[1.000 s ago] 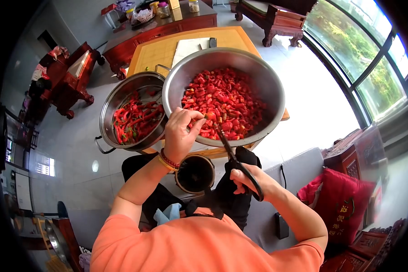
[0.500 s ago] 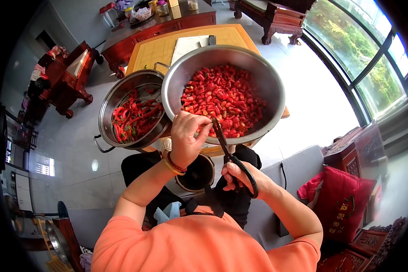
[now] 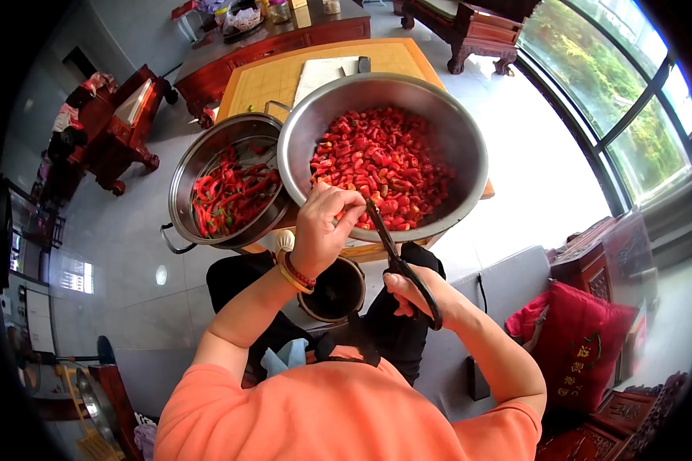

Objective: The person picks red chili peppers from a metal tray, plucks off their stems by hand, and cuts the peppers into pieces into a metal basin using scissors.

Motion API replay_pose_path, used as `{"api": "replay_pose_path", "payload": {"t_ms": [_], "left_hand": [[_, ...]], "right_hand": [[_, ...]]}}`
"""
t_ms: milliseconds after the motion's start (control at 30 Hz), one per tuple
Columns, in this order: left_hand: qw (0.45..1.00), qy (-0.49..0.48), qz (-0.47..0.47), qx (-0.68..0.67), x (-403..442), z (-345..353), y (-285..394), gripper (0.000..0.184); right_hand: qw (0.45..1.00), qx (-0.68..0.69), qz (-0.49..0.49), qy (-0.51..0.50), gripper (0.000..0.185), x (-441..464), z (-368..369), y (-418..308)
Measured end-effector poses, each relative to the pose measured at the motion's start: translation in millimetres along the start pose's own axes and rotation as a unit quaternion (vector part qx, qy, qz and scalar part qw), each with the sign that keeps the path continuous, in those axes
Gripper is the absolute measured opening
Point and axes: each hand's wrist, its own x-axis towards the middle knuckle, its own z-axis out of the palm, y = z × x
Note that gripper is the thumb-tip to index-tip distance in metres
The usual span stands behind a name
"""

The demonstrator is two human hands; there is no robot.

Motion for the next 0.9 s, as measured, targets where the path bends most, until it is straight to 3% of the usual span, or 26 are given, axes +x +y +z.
{"api": "replay_pose_path", "payload": {"t_ms": [167, 367, 500, 700, 900], "left_hand": [[1.0, -0.002, 0.001, -0.001, 1, 1, -6, 0.012], [0.999, -0.009, 0.022, -0.024, 3, -4, -18, 0.015], [0.987, -0.054, 0.152, 0.025, 7, -18, -24, 0.014], [0.917, -0.096, 0.365, 0.129, 9, -33, -30, 0.025], [0.899, -0.113, 0.4, 0.142, 15, -38, -34, 0.026]], "right_hand": [[0.999, 0.033, 0.038, -0.002, 0.043, 0, -4, -6], [0.998, 0.048, -0.008, -0.04, 0.049, 0, -9, -1], [0.998, 0.018, 0.018, -0.053, 0.052, -4, -15, -8], [0.996, 0.029, 0.041, -0.076, 0.048, -10, -16, -14], [0.994, -0.087, 0.06, -0.003, 0.043, -10, -9, -24]]}}
